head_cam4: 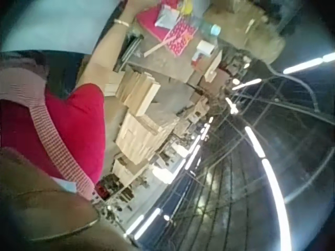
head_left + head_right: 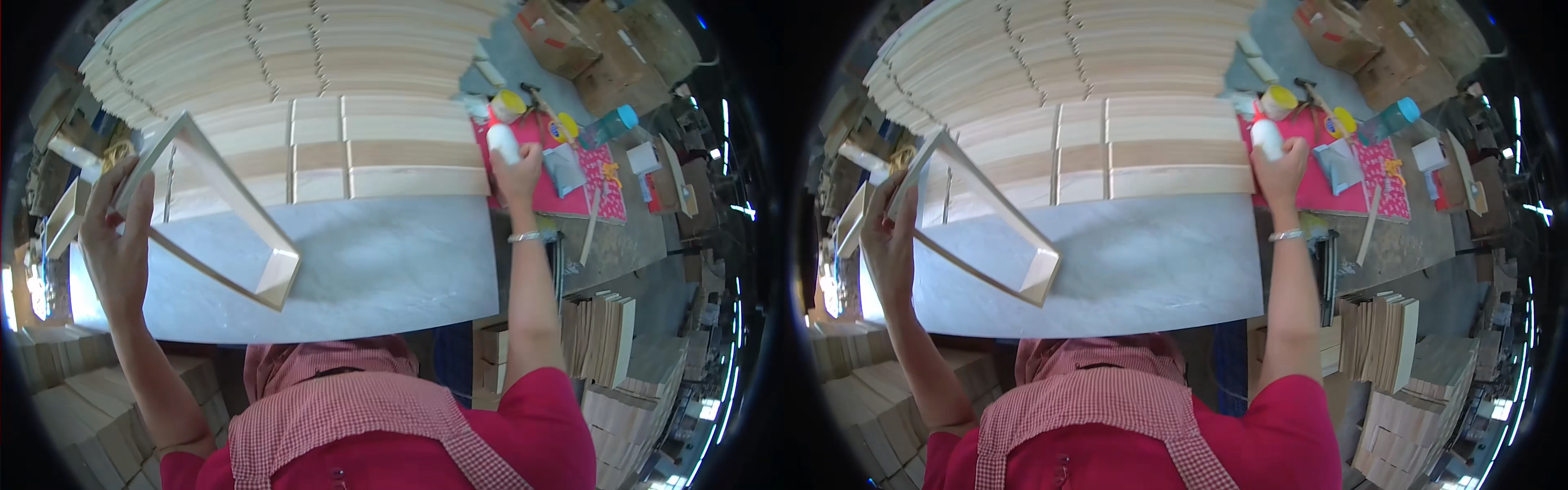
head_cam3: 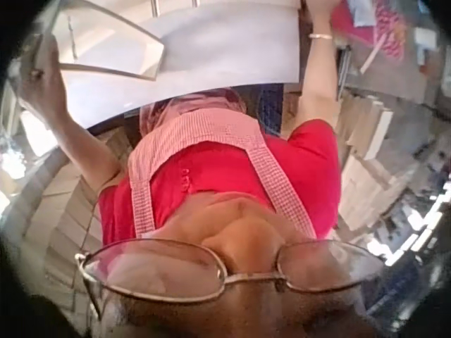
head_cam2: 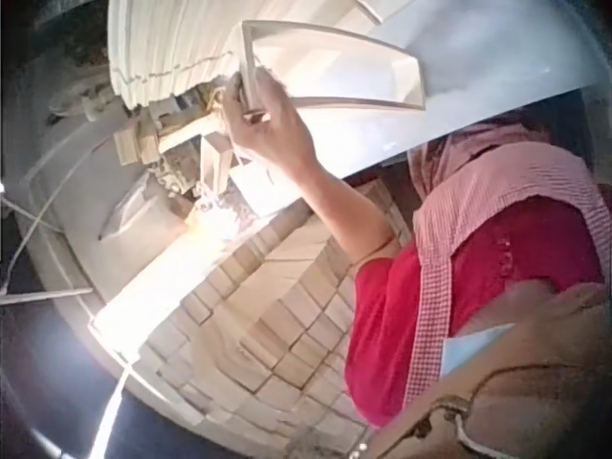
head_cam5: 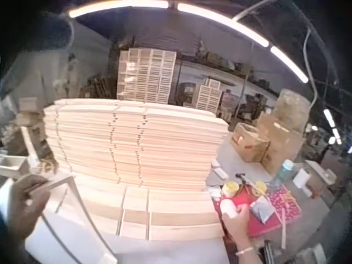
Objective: The person assembles small wooden boxes by applying glue to the edges of pre-cut wooden frames and attaching flat wooden panels. They use a pneumatic nail gun to secure the joints and stack the finished boxes on a nearby pile. The process involves repetitive gluing, nailing, and stacking actions.
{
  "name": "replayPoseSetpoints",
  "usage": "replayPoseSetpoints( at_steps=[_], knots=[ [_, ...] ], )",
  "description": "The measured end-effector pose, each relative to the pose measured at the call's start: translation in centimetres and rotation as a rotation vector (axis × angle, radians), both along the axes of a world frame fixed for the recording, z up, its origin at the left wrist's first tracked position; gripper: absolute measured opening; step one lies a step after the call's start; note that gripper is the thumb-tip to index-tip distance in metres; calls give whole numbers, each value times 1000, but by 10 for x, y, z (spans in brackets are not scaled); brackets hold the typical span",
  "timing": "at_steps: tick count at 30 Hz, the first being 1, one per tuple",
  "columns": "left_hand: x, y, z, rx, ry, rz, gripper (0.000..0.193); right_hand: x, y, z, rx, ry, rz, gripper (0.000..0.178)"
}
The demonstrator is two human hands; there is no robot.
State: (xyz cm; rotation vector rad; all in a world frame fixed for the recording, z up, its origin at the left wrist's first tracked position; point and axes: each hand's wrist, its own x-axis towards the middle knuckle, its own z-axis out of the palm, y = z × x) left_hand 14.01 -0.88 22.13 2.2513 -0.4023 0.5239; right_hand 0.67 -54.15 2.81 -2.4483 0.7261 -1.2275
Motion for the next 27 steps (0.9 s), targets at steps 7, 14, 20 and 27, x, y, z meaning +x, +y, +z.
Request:
replayPoseSetpoints(
  at_steps=[7, 14, 20, 27],
  knots=[
    [-18, 0, 1, 28, 30, -78, 31, 36, 92, 32, -147, 141, 340, 13],
    [-43, -42, 11, -9, -246, -308, 28, -15, 341, 43, 42, 793, 962, 59],
    [-63, -41, 3, 170, -447, -353, 27, 16, 365, 33, 83, 941, 903, 58],
    [-75, -40, -1, 258, -526, -347, 28, 2, 359, 31, 77, 959, 878, 59]
  ],
)
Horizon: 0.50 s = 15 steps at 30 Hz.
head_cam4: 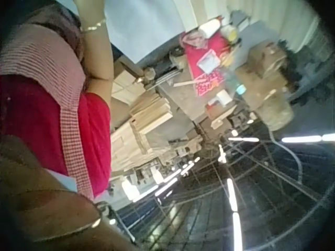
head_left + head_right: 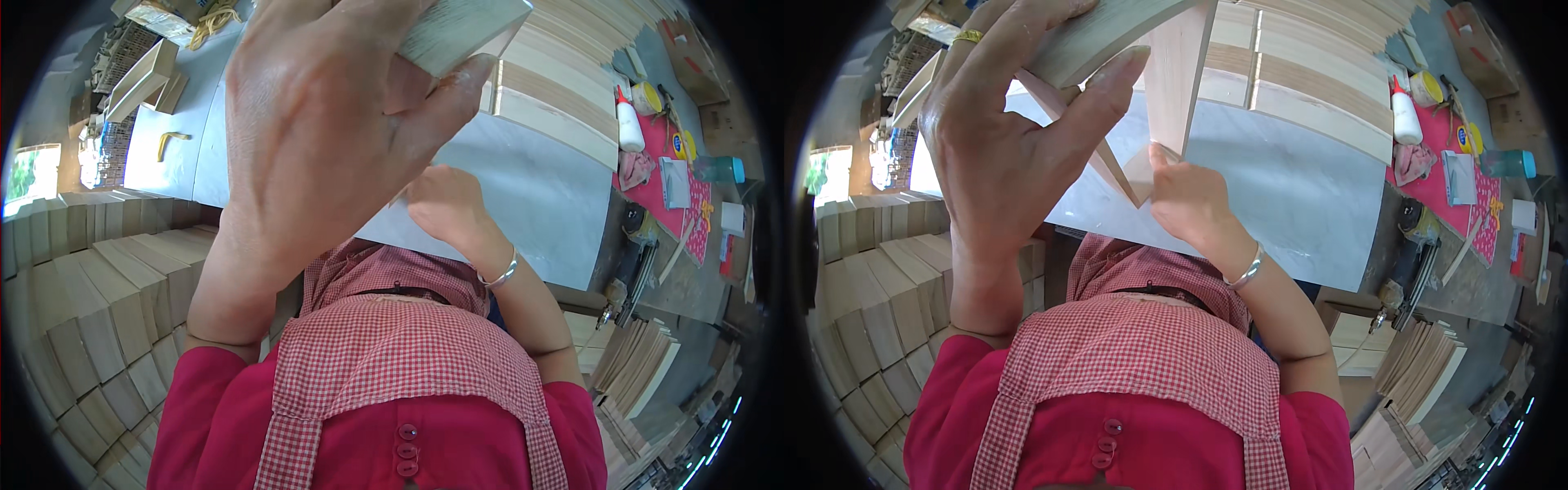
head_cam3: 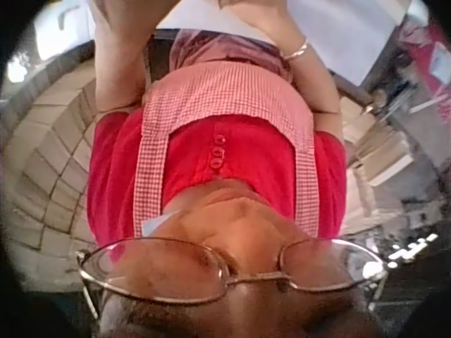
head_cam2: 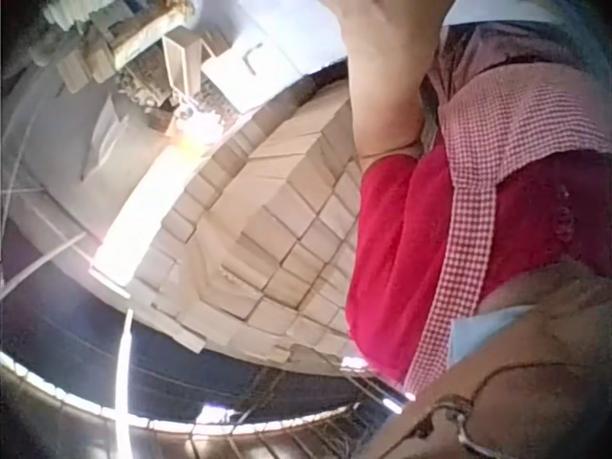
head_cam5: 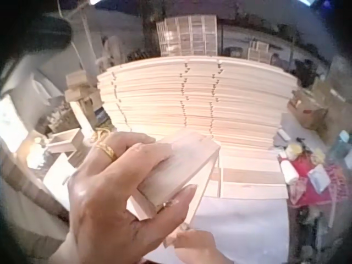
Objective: The person assembles small wooden boxes by applying glue to the edges of pre-cut wooden frames and attaching flat wooden panels. They use a pneumatic nail gun to secure the joints and stack the finished boxes on a nearby pile. The process involves repetitive gluing, nailing, and stacking actions.
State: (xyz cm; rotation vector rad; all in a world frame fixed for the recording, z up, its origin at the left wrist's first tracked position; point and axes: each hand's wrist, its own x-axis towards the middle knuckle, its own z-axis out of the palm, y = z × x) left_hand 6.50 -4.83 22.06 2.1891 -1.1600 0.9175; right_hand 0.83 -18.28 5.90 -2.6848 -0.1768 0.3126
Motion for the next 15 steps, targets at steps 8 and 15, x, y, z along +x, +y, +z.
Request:
replayPoseSetpoints(
  at_steps=[8, 15],
  knots=[
    [-1, 7, 4, 30, -14, 39, 28, -42, -11, 5, -16, -73, -117, 57],
    [47, 69, -20, -430, 498, 323, 29, -71, -66, 40, 161, -90, -434, 45]
  ],
)
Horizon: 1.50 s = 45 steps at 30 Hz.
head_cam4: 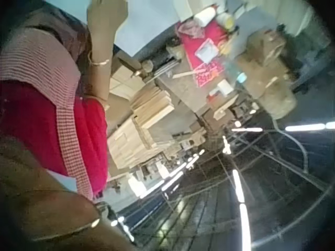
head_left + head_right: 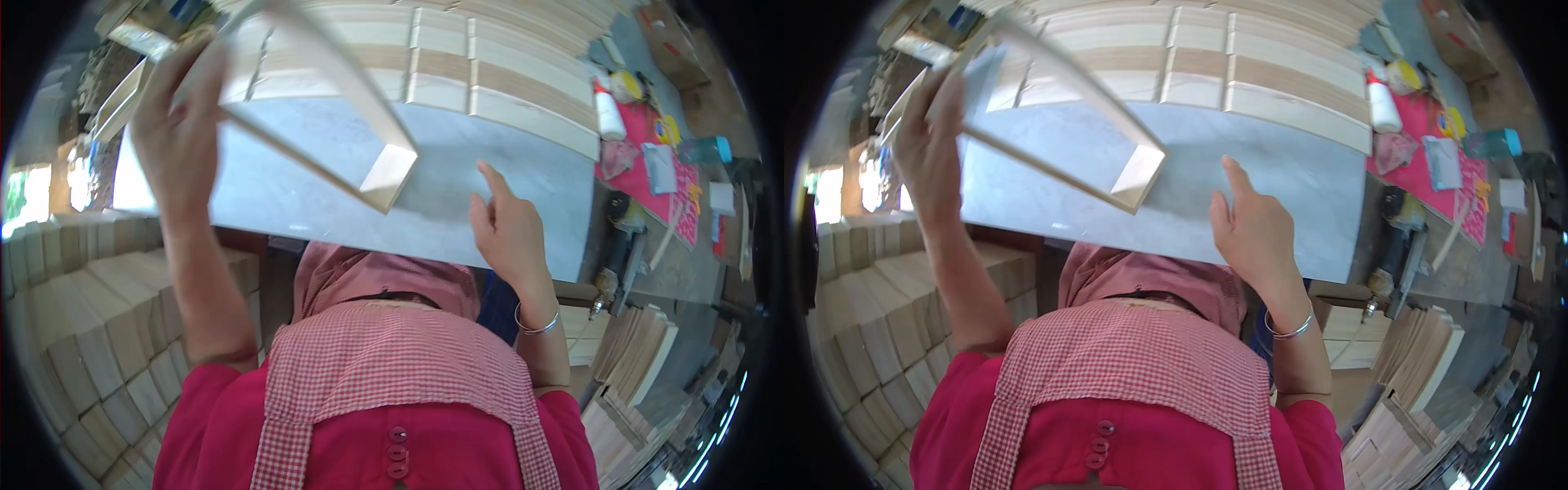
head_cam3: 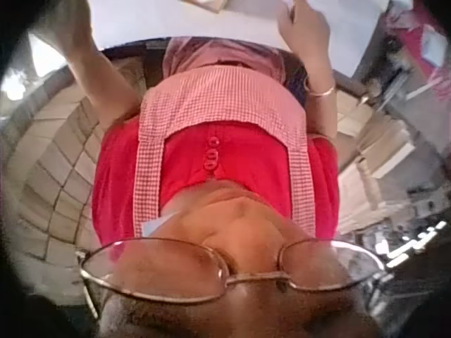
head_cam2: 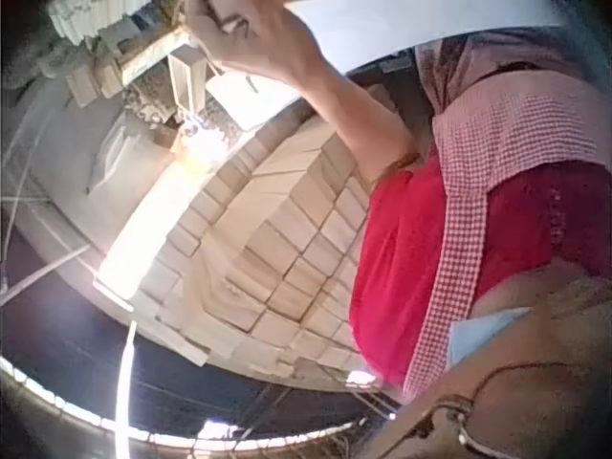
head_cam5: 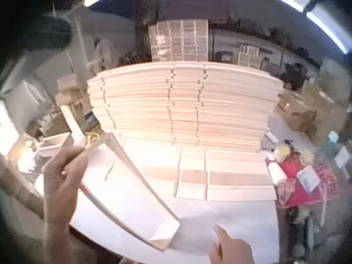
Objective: The person assembles small wooden boxes by applying glue to the edges of pre-cut wooden frames and attaching flat wooden panels. They use a pneumatic nail gun to secure the joints and stack the finished boxes on a nearby pile. The process involves repetitive gluing, nailing, and stacking actions.
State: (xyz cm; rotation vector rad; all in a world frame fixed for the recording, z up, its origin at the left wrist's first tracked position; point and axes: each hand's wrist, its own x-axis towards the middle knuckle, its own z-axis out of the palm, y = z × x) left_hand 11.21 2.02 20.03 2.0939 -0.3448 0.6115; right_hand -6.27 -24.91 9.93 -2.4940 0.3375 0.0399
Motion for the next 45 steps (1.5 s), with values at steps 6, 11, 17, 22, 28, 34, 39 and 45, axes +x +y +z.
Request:
replayPoseSetpoints(
  at_steps=[6, 11, 17, 22, 28, 34, 39, 45],
  knots=[
    [10, 88, -120, -605, 689, 149, 45, -4, -149, -20, -128, -401, -398, 32],
    [-32, 58, -172, -640, 799, 154, 43, 11, -299, -49, -465, -272, -507, 39],
    [-47, 56, -176, -288, 742, 172, 41, 41, -352, -77, -612, 291, -504, 42],
    [-73, 42, -161, 195, 381, 231, 45, 54, -378, -94, -706, 279, -531, 43],
    [-99, 26, -137, 477, -55, -213, 49, 34, -300, -69, -726, -161, -677, 48],
    [-107, -5, -153, 547, -34, -503, 37, -9, -202, -90, -347, -579, -382, 38],
    [-107, -17, -171, 490, -119, -413, 36, 7, -220, -74, -404, -653, -437, 39],
    [-110, -18, -194, 559, -262, -279, 46, 73, -265, -56, -613, -587, -512, 52]
  ],
)
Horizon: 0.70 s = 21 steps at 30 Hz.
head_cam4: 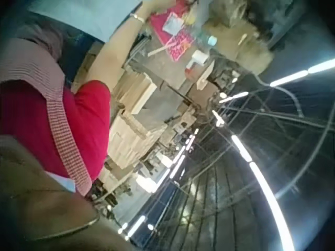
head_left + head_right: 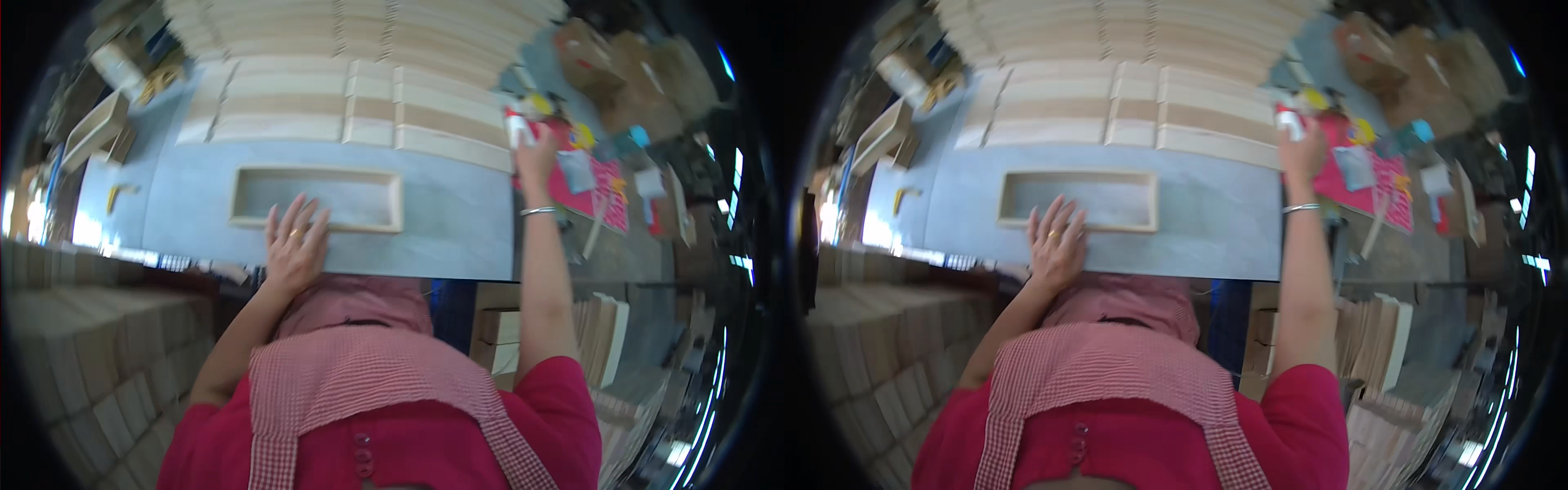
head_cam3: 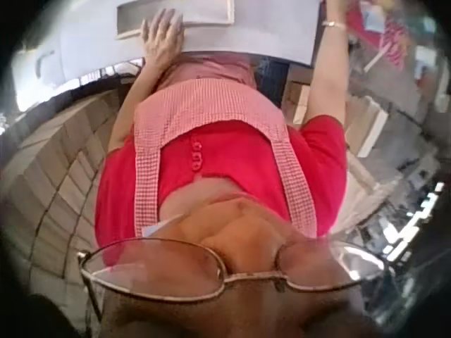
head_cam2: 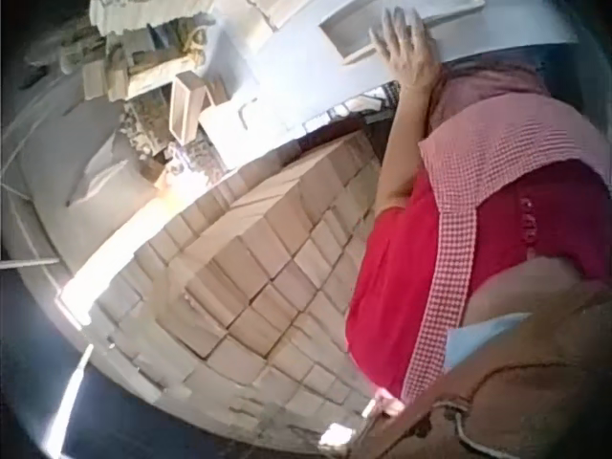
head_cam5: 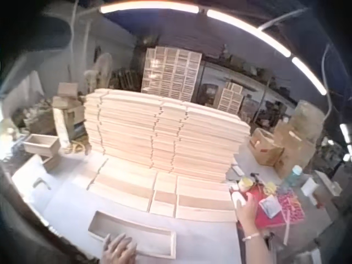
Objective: The person assembles small wooden boxes by applying glue to the edges of pre-cut wooden frames and attaching flat wooden panels. They use a pneumatic nail gun to secure the joints and stack the finished boxes on a nearby pile. The process involves repetitive gluing, nailing, and stacking actions.
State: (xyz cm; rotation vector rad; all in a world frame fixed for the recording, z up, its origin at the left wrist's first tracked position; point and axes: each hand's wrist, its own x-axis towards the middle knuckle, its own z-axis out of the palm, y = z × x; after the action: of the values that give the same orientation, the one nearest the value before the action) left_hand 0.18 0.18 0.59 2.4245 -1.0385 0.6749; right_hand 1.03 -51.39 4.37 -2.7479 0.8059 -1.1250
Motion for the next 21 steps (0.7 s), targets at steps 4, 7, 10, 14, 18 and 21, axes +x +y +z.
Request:
replayPoseSetpoints(
  at_steps=[4, 7, 10, 14, 18, 21],
  knots=[
    [-3, 5, -3, 21, 44, -21, 52, 5, -50, -29, 220, 342, -204, 76],
    [-3, 9, -4, 47, 28, 12, 54, 18, -35, -25, 287, 568, -283, 83],
    [-5, 7, -5, 21, 35, 5, 55, 17, -32, -21, 272, 565, -365, 88],
    [-5, 6, 1, -39, 63, -28, 58, 5, -27, -17, 312, 208, -320, 81],
    [-11, -27, 33, -394, 331, -180, 65, -23, 78, 13, 685, -368, 7, 64],
    [-6, -74, 66, -737, 820, -324, 66, -57, 180, 16, 762, -533, 312, 51]
  ],
)
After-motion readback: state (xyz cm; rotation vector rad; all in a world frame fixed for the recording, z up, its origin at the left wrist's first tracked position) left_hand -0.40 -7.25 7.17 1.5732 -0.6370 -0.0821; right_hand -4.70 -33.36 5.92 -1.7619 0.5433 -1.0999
